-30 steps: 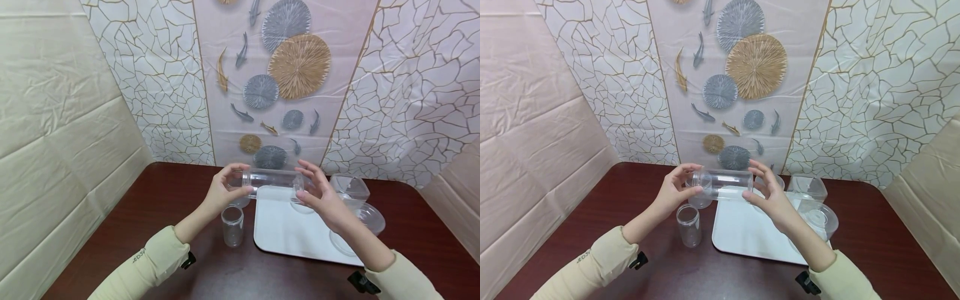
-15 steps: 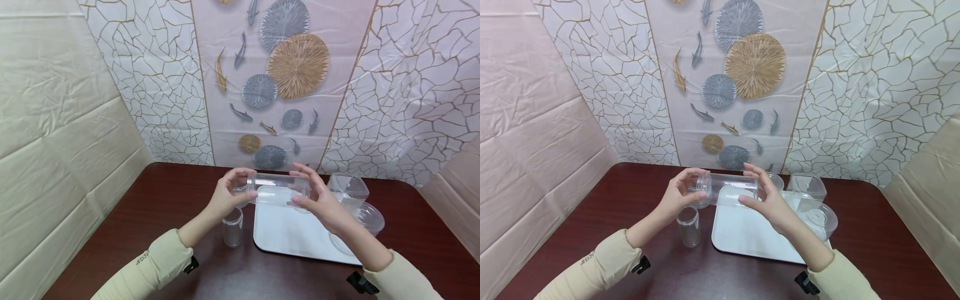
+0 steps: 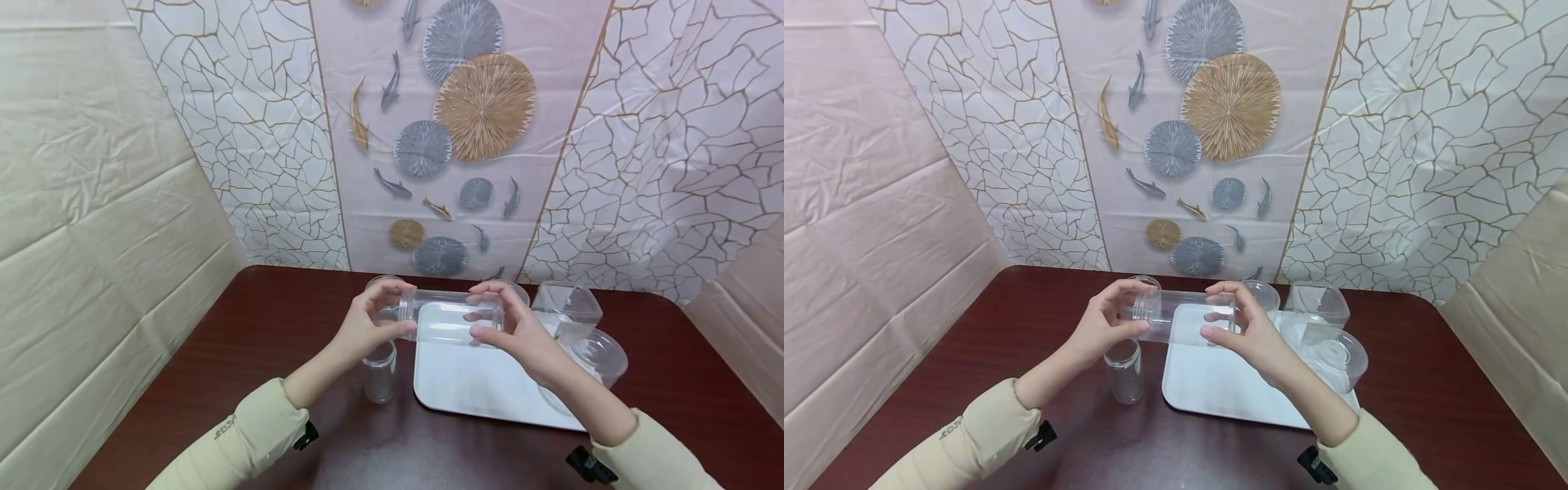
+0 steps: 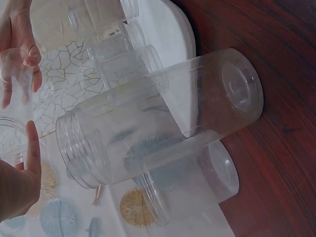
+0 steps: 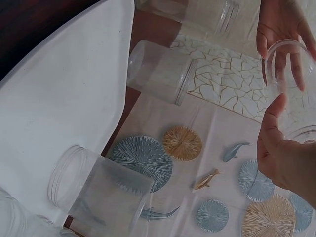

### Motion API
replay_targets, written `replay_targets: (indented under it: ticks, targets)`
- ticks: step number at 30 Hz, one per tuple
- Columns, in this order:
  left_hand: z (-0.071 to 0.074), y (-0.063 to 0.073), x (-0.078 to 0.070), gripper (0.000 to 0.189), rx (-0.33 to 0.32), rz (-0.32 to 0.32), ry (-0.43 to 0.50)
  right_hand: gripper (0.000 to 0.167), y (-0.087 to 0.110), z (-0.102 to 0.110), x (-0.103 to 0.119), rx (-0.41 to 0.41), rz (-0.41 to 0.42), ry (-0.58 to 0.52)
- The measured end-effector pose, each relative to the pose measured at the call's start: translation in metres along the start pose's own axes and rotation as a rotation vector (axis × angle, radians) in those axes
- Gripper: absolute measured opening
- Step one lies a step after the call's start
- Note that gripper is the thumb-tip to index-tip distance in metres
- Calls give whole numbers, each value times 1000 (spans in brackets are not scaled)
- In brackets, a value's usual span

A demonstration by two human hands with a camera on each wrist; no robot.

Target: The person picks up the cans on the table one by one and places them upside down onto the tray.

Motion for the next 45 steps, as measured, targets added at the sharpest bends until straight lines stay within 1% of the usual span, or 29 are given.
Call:
replay_targets:
  ticks: [4, 7, 9, 11, 15, 17, 19, 22, 25, 28, 31, 34, 38, 45]
  targets:
    - [2, 2, 1, 49, 18, 1, 14, 43, -1, 0, 1, -5, -1, 0]
    - [3, 4, 3, 49, 41, 15, 0, 43, -1, 2, 1, -15, -7, 9]
    - [3, 6, 5, 50, 66, 23, -38, 43, 0, 3, 1, -24, -12, 26]
    - [3, 8, 7, 50, 98, 28, -97, 45, 1, 4, 1, -32, -15, 45]
    - [1, 12, 5, 47, 145, -23, -243, 49, 2, 6, 1, -62, -25, 102]
    - [2, 13, 2, 44, 147, -49, -296, 51, 1, 7, 0, -81, -31, 125]
    - [4, 14, 1, 41, 144, -65, -317, 53, 0, 8, 0, -101, -38, 150]
    - [10, 15, 2, 38, 131, -67, -343, 54, -1, 11, -1, -129, -39, 200]
    - [17, 17, 4, 35, 124, -75, -394, 54, 0, 14, -2, -147, -31, 240]
    - [24, 19, 6, 33, 121, -85, -460, 55, 0, 17, -2, -153, -26, 264]
    - [29, 22, 7, 32, 122, -88, -492, 57, 1, 19, -2, -155, -29, 314]
    - [32, 25, 8, 31, 123, -87, -505, 59, 2, 21, -3, -163, -19, 414]
    - [35, 29, 10, 31, 129, -77, -497, 59, 3, 21, -5, -175, 4, 541]
    - [39, 34, 12, 30, 123, -66, -514, 58, 1, 26, -3, -192, 60, 672]
Point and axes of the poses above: each hand's wrist, its own y-axis away from the middle knuckle, its own z-axis out of the back of the hand, x = y × z, the point moved 5 cm from there along -y, towards the middle knuckle, and after that the axes turned 9 degrees about y, right-handed, at the moved point
